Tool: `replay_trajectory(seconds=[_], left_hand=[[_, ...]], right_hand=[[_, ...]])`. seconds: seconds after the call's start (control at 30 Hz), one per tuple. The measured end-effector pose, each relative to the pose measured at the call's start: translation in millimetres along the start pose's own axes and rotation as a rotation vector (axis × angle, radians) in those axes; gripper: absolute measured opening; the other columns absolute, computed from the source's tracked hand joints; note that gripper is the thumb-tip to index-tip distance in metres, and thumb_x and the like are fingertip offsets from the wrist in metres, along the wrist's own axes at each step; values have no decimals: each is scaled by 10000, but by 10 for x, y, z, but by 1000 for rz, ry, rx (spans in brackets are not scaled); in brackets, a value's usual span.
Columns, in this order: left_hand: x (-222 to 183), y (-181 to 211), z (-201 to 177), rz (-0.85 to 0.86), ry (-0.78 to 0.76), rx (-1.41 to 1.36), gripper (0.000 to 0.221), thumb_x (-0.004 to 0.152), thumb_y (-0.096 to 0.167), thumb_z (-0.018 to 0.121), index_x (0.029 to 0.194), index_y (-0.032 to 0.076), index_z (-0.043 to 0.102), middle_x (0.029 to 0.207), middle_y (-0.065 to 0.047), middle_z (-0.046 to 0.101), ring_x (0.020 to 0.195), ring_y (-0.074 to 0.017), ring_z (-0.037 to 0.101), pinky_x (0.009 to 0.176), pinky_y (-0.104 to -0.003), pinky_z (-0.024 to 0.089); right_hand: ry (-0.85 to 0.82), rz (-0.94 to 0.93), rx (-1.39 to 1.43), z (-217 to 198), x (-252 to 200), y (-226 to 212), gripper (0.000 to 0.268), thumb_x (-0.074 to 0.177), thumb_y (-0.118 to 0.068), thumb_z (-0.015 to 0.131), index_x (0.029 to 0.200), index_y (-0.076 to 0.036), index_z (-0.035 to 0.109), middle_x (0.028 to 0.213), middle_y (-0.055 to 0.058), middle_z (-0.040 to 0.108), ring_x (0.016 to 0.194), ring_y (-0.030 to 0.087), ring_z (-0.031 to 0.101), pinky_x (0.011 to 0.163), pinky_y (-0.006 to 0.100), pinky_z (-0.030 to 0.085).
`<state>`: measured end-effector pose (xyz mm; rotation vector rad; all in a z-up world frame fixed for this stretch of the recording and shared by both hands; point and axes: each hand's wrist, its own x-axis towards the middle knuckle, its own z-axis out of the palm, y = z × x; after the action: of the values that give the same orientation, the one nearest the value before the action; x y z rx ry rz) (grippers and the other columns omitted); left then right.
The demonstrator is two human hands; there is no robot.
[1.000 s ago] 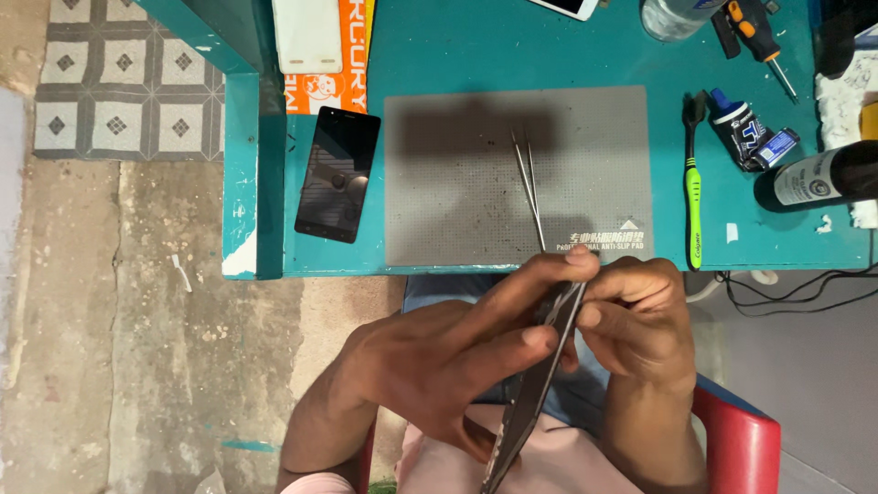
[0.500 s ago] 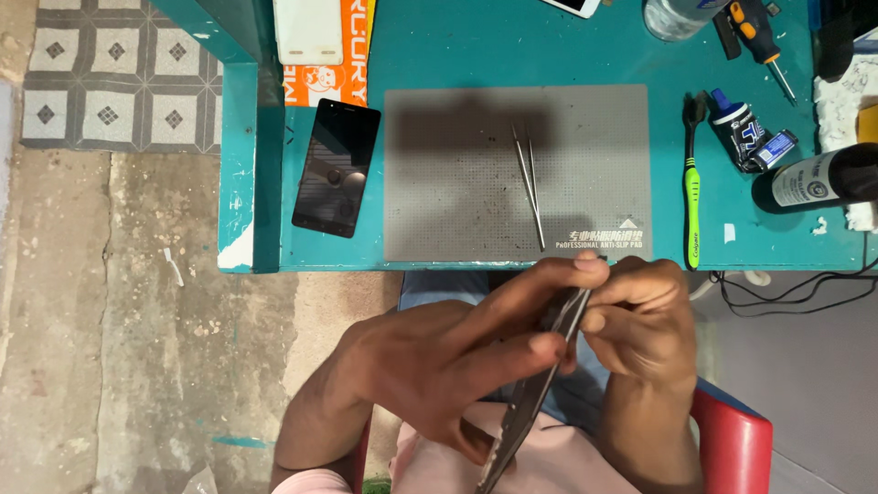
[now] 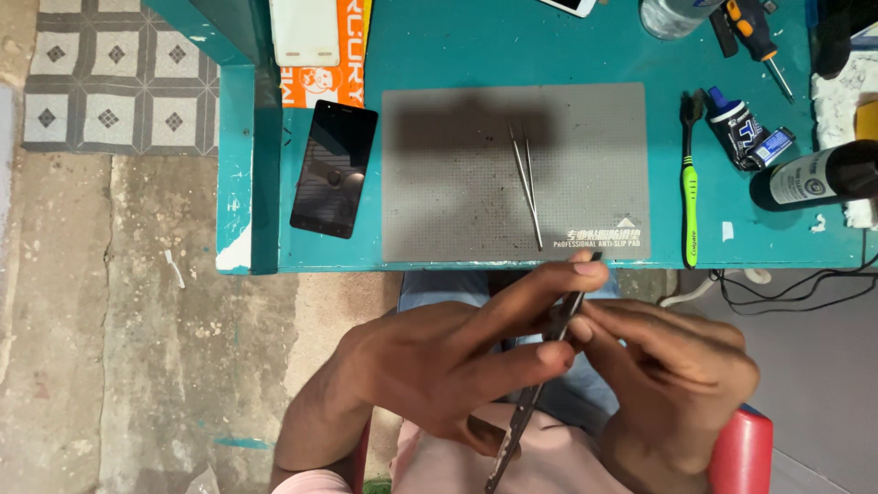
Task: The person applies liquid from a bottle onto a disassembled smartphone screen and uses tweezers to scrape and clean the edges. They repeatedly apply the liquid and scrape the screen's perimeter while holding the device in their left hand.
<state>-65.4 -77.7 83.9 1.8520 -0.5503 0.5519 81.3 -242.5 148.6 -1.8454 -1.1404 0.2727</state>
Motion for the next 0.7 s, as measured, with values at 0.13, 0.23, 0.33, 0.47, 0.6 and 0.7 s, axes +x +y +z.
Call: replay_trajectory(seconds=[0.13, 0.23, 0.33, 0.47, 0.6, 0.7], left_hand=[[22, -41, 30, 52, 10, -61, 1548, 651, 156, 1036, 1684, 398, -91, 1679, -291, -22, 1538, -458, 242, 1168, -401, 535], [64, -82, 43, 72, 15, -116, 1557, 622, 142, 1029, 1702, 416, -58, 1670, -278, -39, 1545, -491, 150, 1197, -457, 502], [79, -120, 28, 83, 16, -151, 1528, 656, 123, 1027, 1692, 443, -50, 1682, -241, -56, 1556, -472, 106, 1221, -482, 399], [81, -136, 19, 79, 23, -186, 1512, 702, 121, 1025, 1717, 471, -39, 1700, -225, -62, 1563, -461, 95, 1249, -470, 342], [39, -94, 9, 71, 32, -139, 1430, 820, 101, 1020, 1688, 444, -63, 1696, -252, -52, 1562, -465, 128, 1241, -476, 375], [13, -85, 23, 79, 29, -131, 1391, 848, 101, 1001, 1684, 424, -63, 1679, -278, -37, 1536, -456, 225, 1240, -483, 390]], right_hand=[[-20, 23, -80, -26, 46, -86, 212, 745, 50, 798, 952, 31, 760, 861, 134, 784, 495, 74, 610, 421, 227, 374], [-45, -25, -112, -59, 83, -118, 191, 752, 45, 798, 935, 31, 747, 856, 119, 776, 460, 47, 599, 382, 214, 341], [-38, -80, -106, -56, 110, -132, 181, 770, 60, 775, 946, 37, 735, 853, 116, 765, 496, 45, 616, 390, 207, 347], [-33, -11, -94, -37, 106, -75, 173, 755, 67, 789, 923, 33, 764, 814, 115, 784, 454, 73, 561, 398, 222, 331], [-44, 81, 353, 0, 50, 199, 166, 804, 67, 764, 969, 57, 751, 872, 151, 778, 698, 151, 750, 564, 221, 549], [-94, 216, 553, 36, 58, 514, 123, 812, 76, 756, 932, 102, 750, 840, 203, 770, 652, 218, 741, 567, 282, 602]])
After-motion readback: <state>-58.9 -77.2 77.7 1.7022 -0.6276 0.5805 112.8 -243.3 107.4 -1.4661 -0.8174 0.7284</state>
